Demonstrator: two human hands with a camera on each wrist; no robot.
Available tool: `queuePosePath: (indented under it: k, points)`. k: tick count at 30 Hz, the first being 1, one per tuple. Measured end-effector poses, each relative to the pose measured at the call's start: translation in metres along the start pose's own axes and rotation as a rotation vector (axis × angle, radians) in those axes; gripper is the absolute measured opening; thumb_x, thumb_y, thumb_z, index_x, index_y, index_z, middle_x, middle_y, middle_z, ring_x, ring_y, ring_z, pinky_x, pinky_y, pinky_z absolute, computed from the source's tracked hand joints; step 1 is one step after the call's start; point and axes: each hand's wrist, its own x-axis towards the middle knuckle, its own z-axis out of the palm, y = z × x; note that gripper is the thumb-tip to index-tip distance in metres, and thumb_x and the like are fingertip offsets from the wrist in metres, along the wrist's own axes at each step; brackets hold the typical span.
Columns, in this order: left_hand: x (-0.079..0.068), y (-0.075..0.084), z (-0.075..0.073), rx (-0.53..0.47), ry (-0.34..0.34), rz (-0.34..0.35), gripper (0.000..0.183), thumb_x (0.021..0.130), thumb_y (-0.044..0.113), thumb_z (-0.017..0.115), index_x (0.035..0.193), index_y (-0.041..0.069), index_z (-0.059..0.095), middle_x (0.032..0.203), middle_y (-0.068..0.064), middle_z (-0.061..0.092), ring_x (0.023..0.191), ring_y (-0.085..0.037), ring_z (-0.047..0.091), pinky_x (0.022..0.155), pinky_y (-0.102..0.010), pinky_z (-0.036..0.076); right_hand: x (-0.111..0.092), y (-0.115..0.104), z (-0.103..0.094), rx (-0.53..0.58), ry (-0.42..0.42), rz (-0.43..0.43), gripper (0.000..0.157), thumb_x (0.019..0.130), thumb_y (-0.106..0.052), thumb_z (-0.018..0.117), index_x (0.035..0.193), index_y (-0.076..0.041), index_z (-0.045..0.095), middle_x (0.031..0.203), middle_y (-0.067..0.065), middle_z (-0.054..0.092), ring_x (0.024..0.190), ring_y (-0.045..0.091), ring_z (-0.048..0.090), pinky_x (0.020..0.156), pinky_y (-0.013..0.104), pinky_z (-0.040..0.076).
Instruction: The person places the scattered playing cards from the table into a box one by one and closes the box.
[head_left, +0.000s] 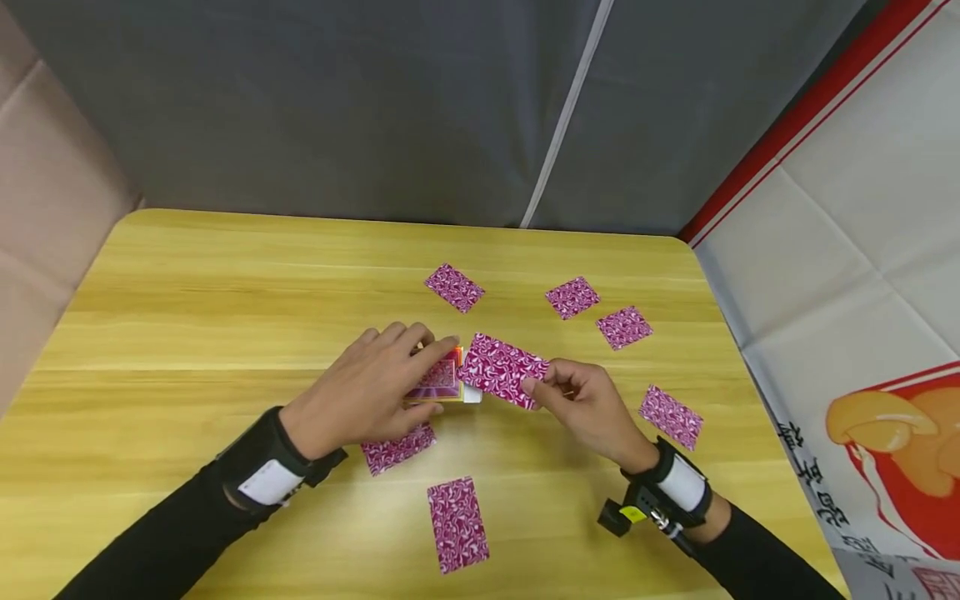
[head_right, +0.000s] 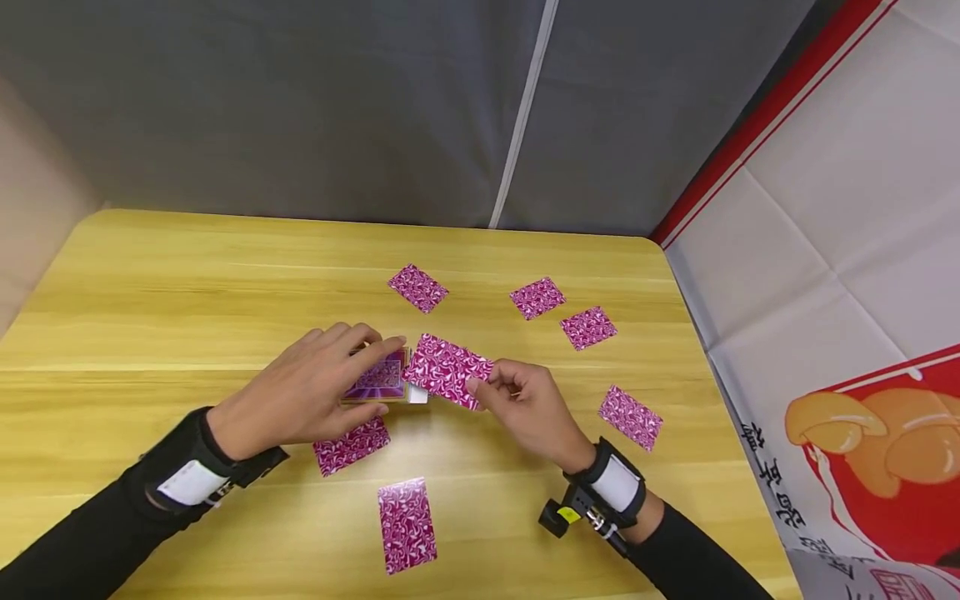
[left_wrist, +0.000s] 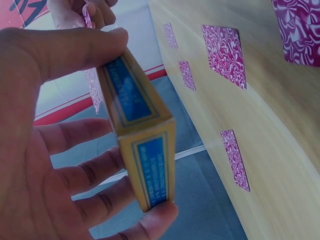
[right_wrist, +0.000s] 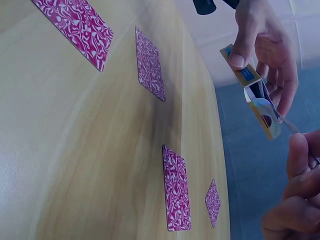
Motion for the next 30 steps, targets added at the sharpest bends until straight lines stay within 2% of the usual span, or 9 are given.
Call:
queuePosePath:
  k: [6, 12, 20, 25, 30]
  points:
    - [0.001, 0.001, 0.0, 0.016, 0.014, 0.007, 0.07, 0.081, 0.051, 0.066, 0.138, 0.013, 0.053, 0.112, -0.011, 0.065, 0.086, -0.022, 0.053, 0.064, -0.036, 0.05, 0.0, 0.0, 0.003, 0.007, -0.037, -0.011, 0.024, 0.091, -0.008, 0.064, 0.067, -0.005, 0.061, 0.057, 0.004, 0.055, 0.046, 0.005, 0.037, 0.04, 0.017, 0.029]
    - [0.001, 0.001, 0.0, 0.013, 0.011, 0.017, 0.07, 0.081, 0.05, 0.067, 0.138, 0.013, 0.053, 0.113, -0.01, 0.064, 0.088, -0.022, 0.054, 0.066, -0.038, 0.051, 0.002, 0.002, 0.0, -0.042, -0.071, -0.017, 0.022, 0.088, -0.001, 0.064, 0.066, -0.003, 0.061, 0.055, 0.009, 0.055, 0.046, 0.004, 0.036, 0.04, 0.017, 0.028]
    - [0.001, 0.0, 0.002, 0.007, 0.015, 0.036, 0.072, 0.077, 0.047, 0.072, 0.137, 0.013, 0.054, 0.114, -0.01, 0.065, 0.093, -0.024, 0.056, 0.07, -0.04, 0.052, 0.007, -0.001, -0.006, -0.081, -0.189, -0.043, 0.027, 0.088, -0.006, 0.065, 0.062, -0.006, 0.057, 0.054, 0.006, 0.053, 0.048, 0.003, 0.037, 0.044, 0.015, 0.031]
    - [0.001, 0.002, 0.003, -0.016, 0.015, 0.064, 0.069, 0.079, 0.046, 0.071, 0.137, 0.012, 0.054, 0.115, -0.01, 0.066, 0.096, -0.025, 0.057, 0.073, -0.041, 0.054, 0.013, -0.002, -0.005, -0.08, -0.254, 0.004, 0.022, 0.089, -0.002, 0.062, 0.067, -0.001, 0.061, 0.061, 0.01, 0.061, 0.049, 0.003, 0.039, 0.044, 0.016, 0.032]
    - [0.002, 0.003, 0.002, -0.051, 0.012, 0.071, 0.069, 0.079, 0.045, 0.071, 0.135, 0.008, 0.055, 0.116, -0.011, 0.066, 0.096, -0.024, 0.058, 0.075, -0.04, 0.055, 0.017, -0.004, -0.002, -0.093, -0.252, 0.047, 0.026, 0.087, -0.005, 0.065, 0.063, -0.003, 0.056, 0.057, 0.002, 0.054, 0.048, 0.002, 0.039, 0.045, 0.015, 0.031]
